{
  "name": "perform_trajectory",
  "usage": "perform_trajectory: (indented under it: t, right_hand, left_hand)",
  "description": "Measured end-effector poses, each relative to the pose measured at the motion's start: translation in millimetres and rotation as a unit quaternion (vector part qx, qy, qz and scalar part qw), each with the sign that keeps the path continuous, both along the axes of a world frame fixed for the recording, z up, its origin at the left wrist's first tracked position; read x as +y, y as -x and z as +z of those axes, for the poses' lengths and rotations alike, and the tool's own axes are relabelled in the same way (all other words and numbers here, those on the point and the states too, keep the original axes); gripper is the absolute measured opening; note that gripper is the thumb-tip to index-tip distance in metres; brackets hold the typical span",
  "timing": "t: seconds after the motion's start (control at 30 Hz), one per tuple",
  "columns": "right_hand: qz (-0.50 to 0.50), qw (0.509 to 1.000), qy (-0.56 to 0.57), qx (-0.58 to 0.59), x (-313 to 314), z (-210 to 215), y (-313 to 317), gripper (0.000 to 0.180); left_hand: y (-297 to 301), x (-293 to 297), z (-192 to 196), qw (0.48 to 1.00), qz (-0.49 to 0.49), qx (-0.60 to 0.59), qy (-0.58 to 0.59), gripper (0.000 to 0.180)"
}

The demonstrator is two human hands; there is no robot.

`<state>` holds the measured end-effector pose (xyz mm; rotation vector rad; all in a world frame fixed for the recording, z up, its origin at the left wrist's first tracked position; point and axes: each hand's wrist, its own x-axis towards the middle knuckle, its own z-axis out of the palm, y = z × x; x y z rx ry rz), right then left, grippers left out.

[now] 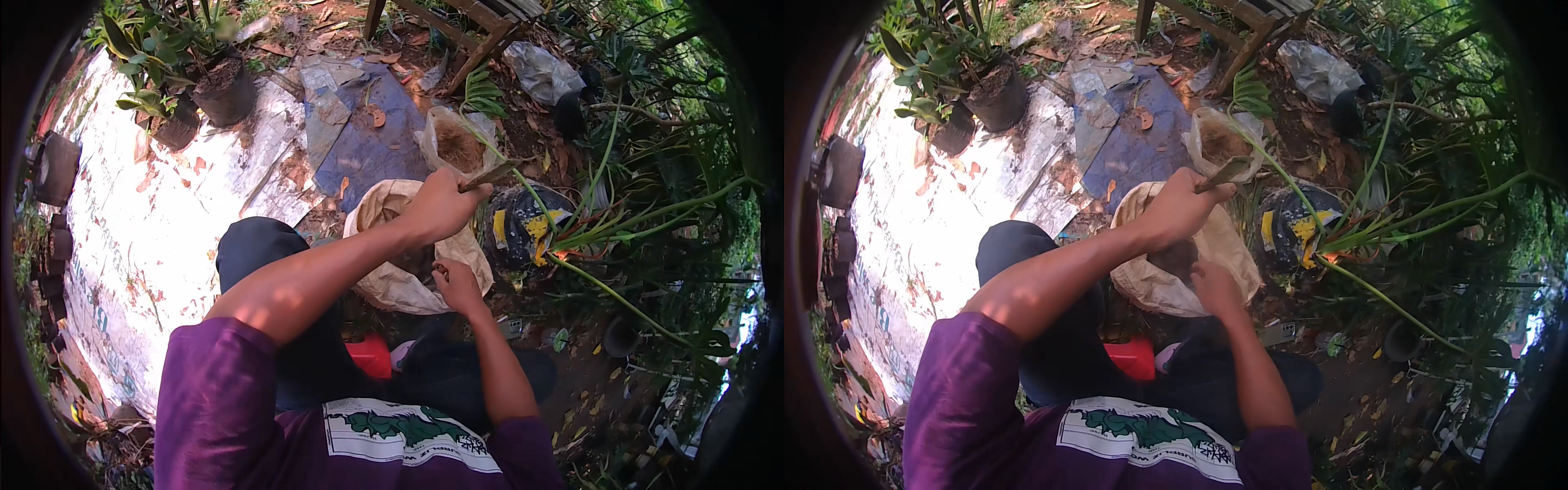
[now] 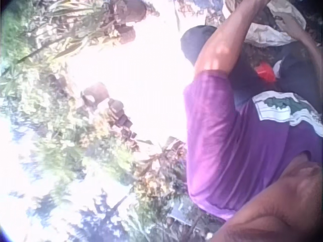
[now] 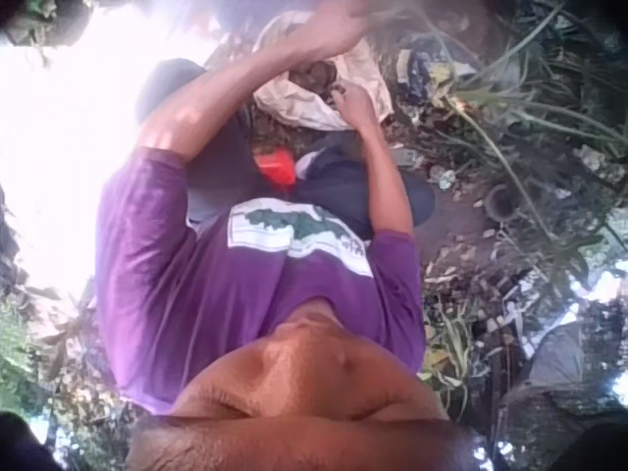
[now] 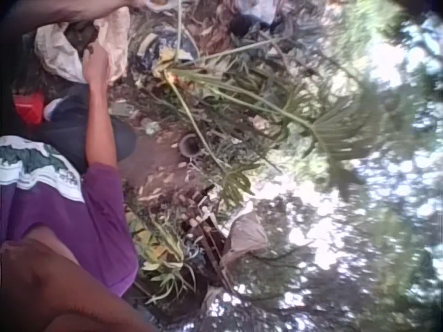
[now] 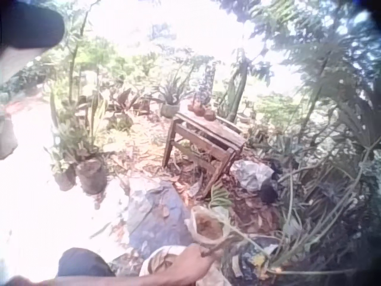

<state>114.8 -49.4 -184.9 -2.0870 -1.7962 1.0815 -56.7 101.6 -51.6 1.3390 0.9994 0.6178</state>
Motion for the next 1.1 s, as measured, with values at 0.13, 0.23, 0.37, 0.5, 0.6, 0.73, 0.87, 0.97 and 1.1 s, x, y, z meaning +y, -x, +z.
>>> perform_trajectory:
  t: [0.13,0.23,0.37,0.5,0.6,0.73,0.87,0.97,1.1]
  right_hand:
    - [0.061,0.992,0.104,-0.044,-10,-71,-7,0.025]
    - [-0.096,0.993,0.062,-0.035,1,-115,3,0.027]
    - [-0.218,0.965,0.06,-0.131,4,-148,44,0.041]
    - [-0.233,0.957,0.1,-0.145,-9,-155,67,0.053]
    - [-0.243,0.958,0.076,-0.134,-17,-157,65,0.047]
    - [-0.258,0.962,0.001,-0.091,-30,-165,59,0.043]
    - [-0.292,0.954,-0.015,-0.059,-35,-177,52,0.046]
    - [-0.308,0.949,-0.061,-0.01,-23,-170,45,0.043]
    - [-0.323,0.935,-0.046,0.139,18,-106,36,0.036]
  left_hand:
    - [-7,6,-3,0.996,0.031,-0.075,-0.042,0.046]
    - [-3,14,0,0.998,0.006,-0.067,-0.015,0.045]
    - [9,12,11,0.997,0.009,-0.07,-0.005,0.044]
    - [14,14,16,0.999,-0.002,-0.051,-0.004,0.041]
    - [13,16,14,0.998,0.011,-0.07,0.003,0.039]
    - [9,13,11,0.995,0.017,-0.095,-0.035,0.038]
    - [5,13,2,0.996,-0.01,-0.093,-0.015,0.04]
    - [1,14,-11,0.996,-0.043,-0.083,0.013,0.041]
    - [-2,14,-29,0.992,-0.061,-0.107,-0.015,0.039]
